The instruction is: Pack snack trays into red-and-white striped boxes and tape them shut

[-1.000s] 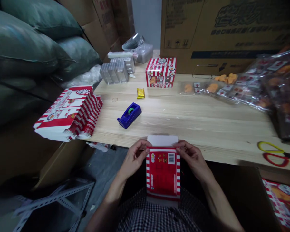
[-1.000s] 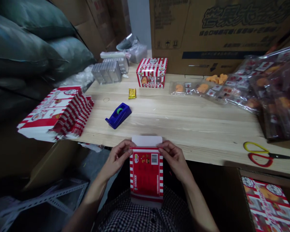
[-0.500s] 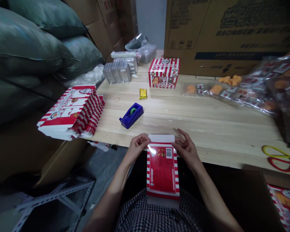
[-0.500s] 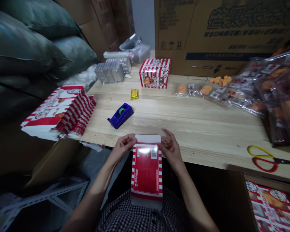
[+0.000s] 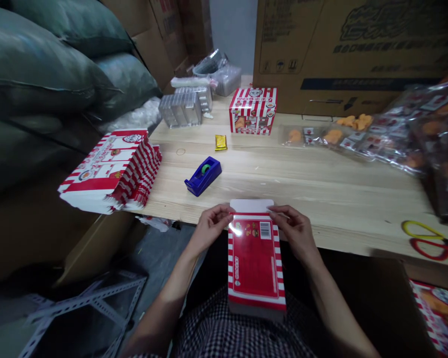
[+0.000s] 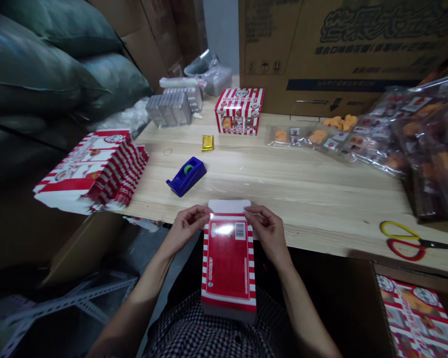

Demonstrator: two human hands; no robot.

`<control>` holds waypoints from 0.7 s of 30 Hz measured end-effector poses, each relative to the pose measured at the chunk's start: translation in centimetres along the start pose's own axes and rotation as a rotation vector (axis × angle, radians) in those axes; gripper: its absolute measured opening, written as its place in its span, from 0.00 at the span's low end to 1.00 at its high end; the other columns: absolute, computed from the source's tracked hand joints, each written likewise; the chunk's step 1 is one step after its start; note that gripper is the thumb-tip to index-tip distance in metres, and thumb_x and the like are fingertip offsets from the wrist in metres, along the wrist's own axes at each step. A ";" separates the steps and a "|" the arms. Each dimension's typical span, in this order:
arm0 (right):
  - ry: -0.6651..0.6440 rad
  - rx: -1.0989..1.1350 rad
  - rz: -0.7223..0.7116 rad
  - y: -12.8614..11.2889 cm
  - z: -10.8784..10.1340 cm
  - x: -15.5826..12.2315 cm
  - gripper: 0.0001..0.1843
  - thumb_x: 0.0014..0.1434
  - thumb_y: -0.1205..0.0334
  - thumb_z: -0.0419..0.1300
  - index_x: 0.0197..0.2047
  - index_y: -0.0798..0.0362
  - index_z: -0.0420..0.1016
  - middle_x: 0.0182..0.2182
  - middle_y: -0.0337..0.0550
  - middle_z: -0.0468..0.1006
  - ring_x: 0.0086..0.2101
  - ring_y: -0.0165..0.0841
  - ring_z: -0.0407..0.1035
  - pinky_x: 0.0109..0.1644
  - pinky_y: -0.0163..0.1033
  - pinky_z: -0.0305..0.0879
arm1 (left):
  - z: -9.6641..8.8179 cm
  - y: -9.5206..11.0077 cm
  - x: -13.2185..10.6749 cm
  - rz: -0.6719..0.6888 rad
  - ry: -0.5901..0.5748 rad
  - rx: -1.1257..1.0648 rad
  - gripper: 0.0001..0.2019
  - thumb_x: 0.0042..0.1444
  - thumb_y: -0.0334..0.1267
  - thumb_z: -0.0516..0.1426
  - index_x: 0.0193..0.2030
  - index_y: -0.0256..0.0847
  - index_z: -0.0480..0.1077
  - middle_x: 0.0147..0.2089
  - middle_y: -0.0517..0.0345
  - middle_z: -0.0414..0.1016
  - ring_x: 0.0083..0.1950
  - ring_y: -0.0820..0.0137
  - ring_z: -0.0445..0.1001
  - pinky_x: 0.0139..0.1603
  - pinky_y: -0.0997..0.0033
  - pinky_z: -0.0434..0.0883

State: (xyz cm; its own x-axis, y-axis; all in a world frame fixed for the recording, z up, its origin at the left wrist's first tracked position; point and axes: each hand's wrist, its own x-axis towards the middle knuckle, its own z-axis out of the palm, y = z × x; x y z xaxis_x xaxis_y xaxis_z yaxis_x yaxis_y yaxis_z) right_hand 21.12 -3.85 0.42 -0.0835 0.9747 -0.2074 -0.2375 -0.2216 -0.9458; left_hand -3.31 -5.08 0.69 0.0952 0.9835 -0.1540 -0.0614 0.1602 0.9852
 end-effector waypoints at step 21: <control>0.061 0.041 0.062 2.4 -1.3 0.3 0.17 0.43 0.60 0.78 0.36 0.46 0.80 0.28 0.34 0.79 0.29 0.29 0.72 0.37 0.36 0.70 | 0.6 -1.6 -0.1 -0.070 -0.005 -0.188 0.25 0.52 0.34 0.69 0.57 0.43 0.71 0.40 0.57 0.80 0.42 0.69 0.77 0.47 0.70 0.71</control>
State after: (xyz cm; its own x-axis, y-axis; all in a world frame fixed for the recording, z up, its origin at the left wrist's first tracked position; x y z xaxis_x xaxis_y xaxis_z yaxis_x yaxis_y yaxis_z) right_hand 21.75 -4.02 -2.28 -0.0409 0.9588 -0.2811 -0.2736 -0.2814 -0.9198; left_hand -2.61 -5.46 -0.86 0.1110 0.9690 -0.2206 -0.2385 0.2414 0.9406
